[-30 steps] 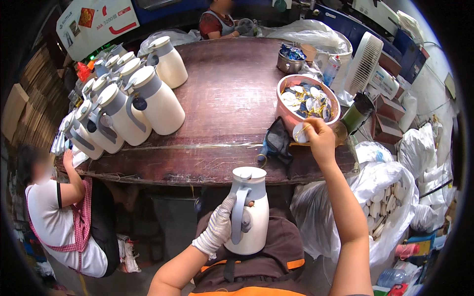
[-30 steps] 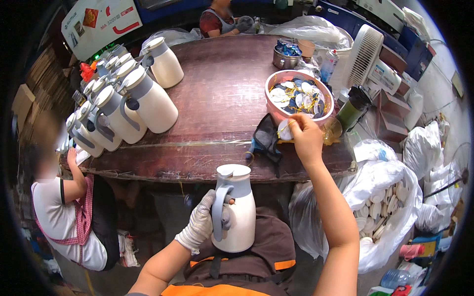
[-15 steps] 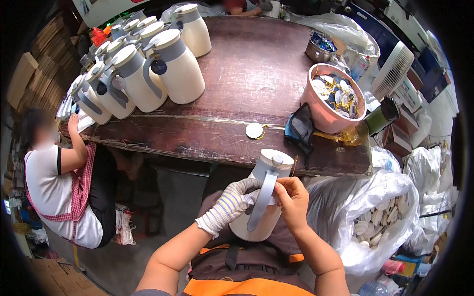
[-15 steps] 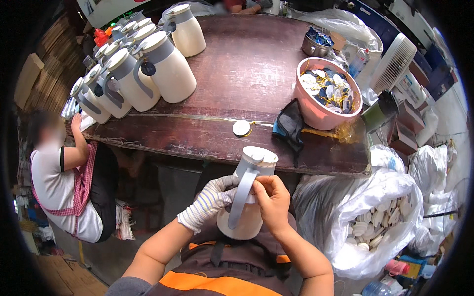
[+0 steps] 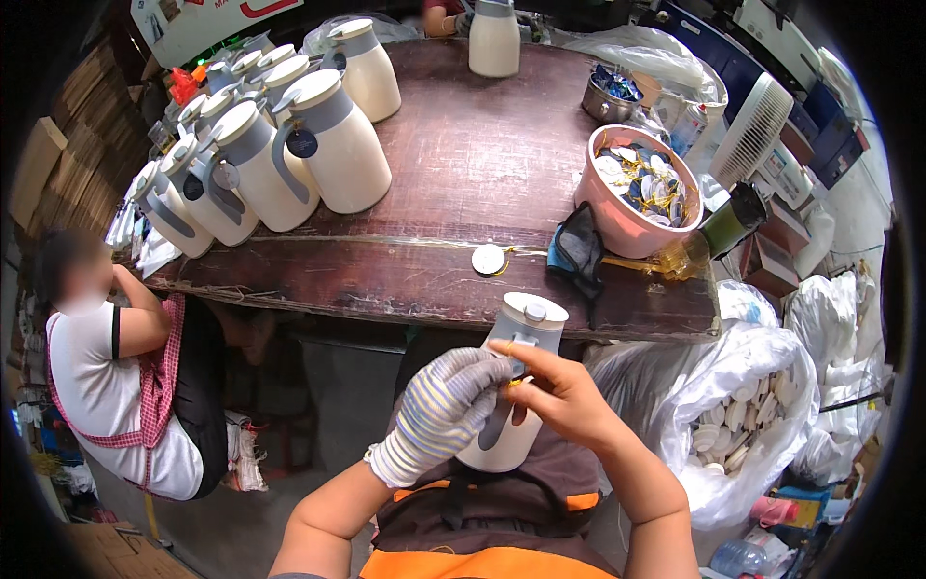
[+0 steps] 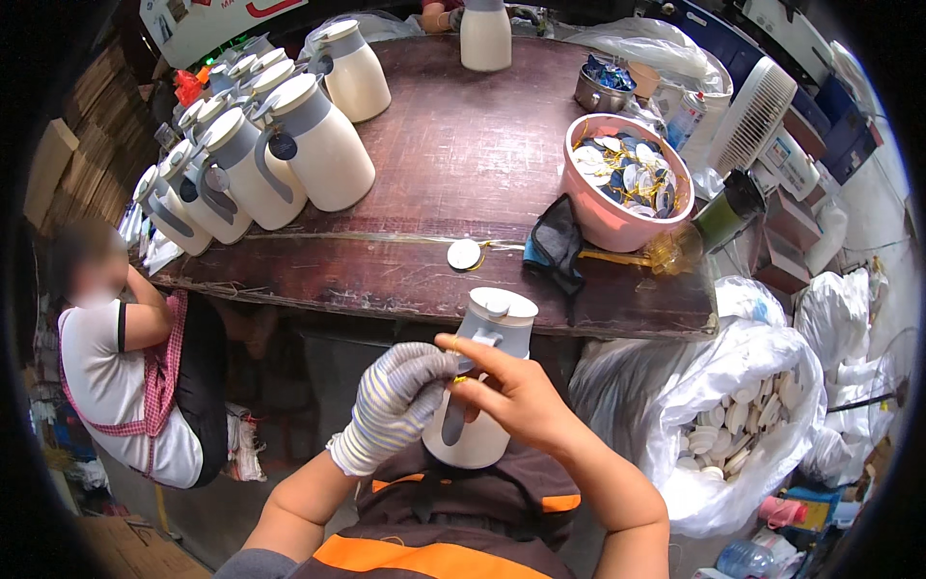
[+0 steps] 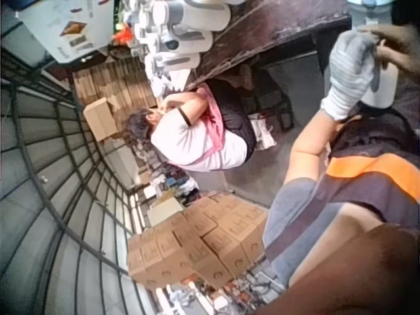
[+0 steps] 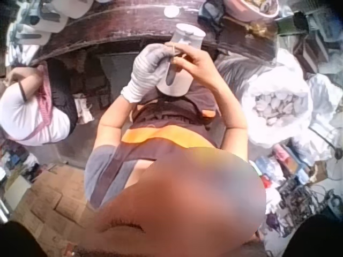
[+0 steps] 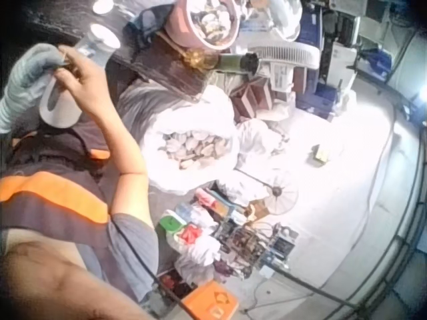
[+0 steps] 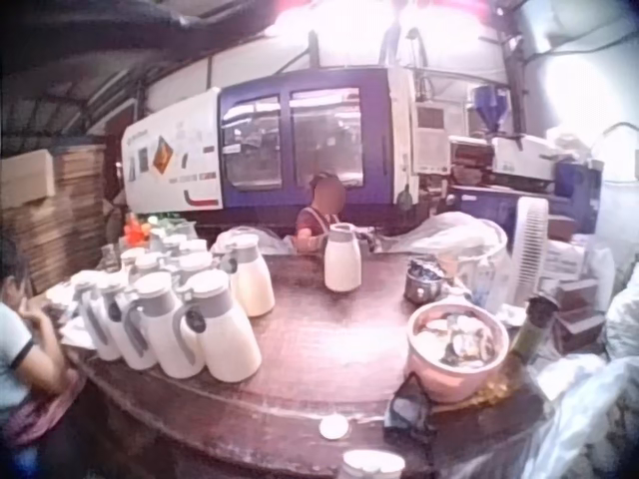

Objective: The person assembles white plastic pitchers by inserting a circular seal into the opening, screwing on the lid, and placing the finished unit on a table. The process is repeated for multiple pitchers.

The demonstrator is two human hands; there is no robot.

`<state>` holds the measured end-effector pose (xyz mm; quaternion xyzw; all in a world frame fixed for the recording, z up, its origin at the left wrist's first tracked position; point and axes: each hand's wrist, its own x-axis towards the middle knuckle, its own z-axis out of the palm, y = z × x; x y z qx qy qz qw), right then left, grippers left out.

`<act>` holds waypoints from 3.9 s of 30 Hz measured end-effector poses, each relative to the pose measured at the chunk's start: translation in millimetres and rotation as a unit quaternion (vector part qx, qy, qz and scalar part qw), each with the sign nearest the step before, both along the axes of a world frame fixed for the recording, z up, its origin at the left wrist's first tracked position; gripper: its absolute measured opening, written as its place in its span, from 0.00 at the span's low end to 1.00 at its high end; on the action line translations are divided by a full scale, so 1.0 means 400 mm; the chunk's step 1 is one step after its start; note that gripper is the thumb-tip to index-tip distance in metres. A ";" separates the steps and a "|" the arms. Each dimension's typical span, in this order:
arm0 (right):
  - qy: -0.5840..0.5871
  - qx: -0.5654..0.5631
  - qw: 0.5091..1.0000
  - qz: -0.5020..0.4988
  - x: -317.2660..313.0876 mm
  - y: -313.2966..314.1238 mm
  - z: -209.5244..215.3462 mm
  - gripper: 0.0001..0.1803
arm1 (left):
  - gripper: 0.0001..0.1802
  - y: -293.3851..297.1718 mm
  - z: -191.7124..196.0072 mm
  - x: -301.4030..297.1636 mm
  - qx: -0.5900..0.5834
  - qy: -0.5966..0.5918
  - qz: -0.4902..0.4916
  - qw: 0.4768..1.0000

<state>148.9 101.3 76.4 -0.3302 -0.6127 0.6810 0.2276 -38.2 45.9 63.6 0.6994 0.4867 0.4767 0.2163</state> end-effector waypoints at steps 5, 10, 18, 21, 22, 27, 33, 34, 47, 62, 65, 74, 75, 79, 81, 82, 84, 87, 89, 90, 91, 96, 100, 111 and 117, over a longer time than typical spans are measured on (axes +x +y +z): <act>-0.108 0.268 0.957 -0.018 -0.015 -0.015 0.036 0.13 | 0.22 -0.034 -0.069 0.025 -0.210 -0.433 -0.006 0.877; -0.146 0.455 0.869 -0.129 0.015 0.024 0.022 0.08 | 0.20 -0.047 -0.052 0.021 -0.436 -0.429 -0.067 0.789; -0.257 0.249 0.930 -0.084 0.115 0.004 -0.154 0.09 | 0.10 -0.090 -0.089 -0.030 -0.368 -0.486 0.037 0.792; -0.061 -0.026 0.998 0.009 0.099 -0.017 -0.123 0.08 | 0.12 -0.111 -0.060 -0.056 -0.332 -0.501 0.089 0.795; -0.077 0.062 0.995 -0.004 0.100 0.002 -0.110 0.08 | 0.13 -0.126 -0.026 -0.068 -0.335 -0.495 0.107 0.795; -0.060 0.425 0.888 -0.167 0.018 0.140 0.077 0.16 | 0.14 -0.120 0.069 -0.166 -0.079 -0.458 0.204 0.862; -0.239 0.552 0.775 -0.193 -0.107 0.365 0.144 0.30 | 0.12 0.025 0.073 -0.332 0.113 -0.367 0.308 0.870; -0.256 0.570 0.752 -0.209 -0.110 0.396 0.138 0.29 | 0.11 0.057 0.038 -0.376 0.109 -0.352 0.322 0.872; -0.277 0.583 0.706 -0.292 -0.059 0.429 0.153 0.20 | 0.28 0.195 -0.158 -0.629 0.113 -0.196 0.440 0.869; -0.138 0.411 0.795 -0.424 0.456 -0.071 -0.105 0.09 | 0.17 0.021 -0.081 -0.086 -0.227 -0.186 -0.003 0.956; -0.232 0.225 0.684 -0.654 0.847 -0.052 -0.405 0.15 | 0.17 -0.003 -0.049 -0.076 -0.259 -0.257 0.044 0.930; -0.553 0.221 0.691 -0.410 1.080 -0.047 -0.877 0.40 | 0.20 0.006 -0.039 0.058 -0.388 -0.133 -0.063 0.910; -0.522 0.194 0.689 -0.465 1.083 -0.050 -0.865 0.40 | 0.20 0.006 -0.031 0.065 -0.435 -0.187 -0.069 0.878; -0.188 0.045 0.664 -0.722 0.954 -0.044 -0.742 0.33 | 0.19 -0.018 -0.052 0.049 -0.392 -0.179 -0.040 0.901; 0.010 -0.094 0.648 -0.755 0.889 -0.043 -0.623 0.30 | 0.19 -0.031 -0.054 0.040 -0.392 -0.170 -0.027 0.904; 0.068 -0.090 0.644 -0.756 0.873 -0.054 -0.557 0.30 | 0.19 -0.028 -0.063 0.040 -0.387 -0.173 -0.033 0.905; 0.185 -0.079 0.628 -0.752 0.843 -0.078 -0.425 0.30 | 0.19 -0.018 -0.069 0.047 -0.369 -0.155 -0.046 0.915; 0.126 0.173 0.756 -0.619 0.640 -0.097 -0.230 0.39 | 0.18 -0.018 -0.067 0.055 -0.384 -0.141 -0.043 0.912; 0.039 0.274 0.794 -0.541 0.486 -0.091 -0.183 0.41 | 0.21 -0.022 -0.067 0.065 -0.368 -0.127 -0.052 0.920; 0.011 0.311 0.806 -0.504 0.407 -0.088 -0.169 0.42 | 0.20 -0.024 -0.061 0.067 -0.379 -0.136 -0.052 0.914; 0.013 0.323 0.821 -0.470 0.330 -0.082 -0.169 0.42 | 0.19 -0.029 -0.055 0.066 -0.389 -0.145 -0.048 0.908; -0.104 0.474 0.822 -0.299 0.145 -0.099 -0.171 0.41 | 0.20 -0.056 -0.072 0.038 -0.357 -0.162 -0.047 0.919; -0.126 0.517 0.832 -0.158 0.147 -0.095 -0.107 0.34 | 0.24 -0.084 -0.069 0.019 -0.319 -0.076 -0.053 0.943; -0.053 0.546 0.826 0.127 0.091 -0.065 -0.030 0.31 | 0.19 0.035 -0.133 -0.044 -0.316 -0.145 -0.106 0.931; 0.010 0.587 0.785 0.197 0.032 -0.065 0.007 0.27 | 0.09 0.097 -0.193 0.033 -0.373 -0.284 -0.119 0.875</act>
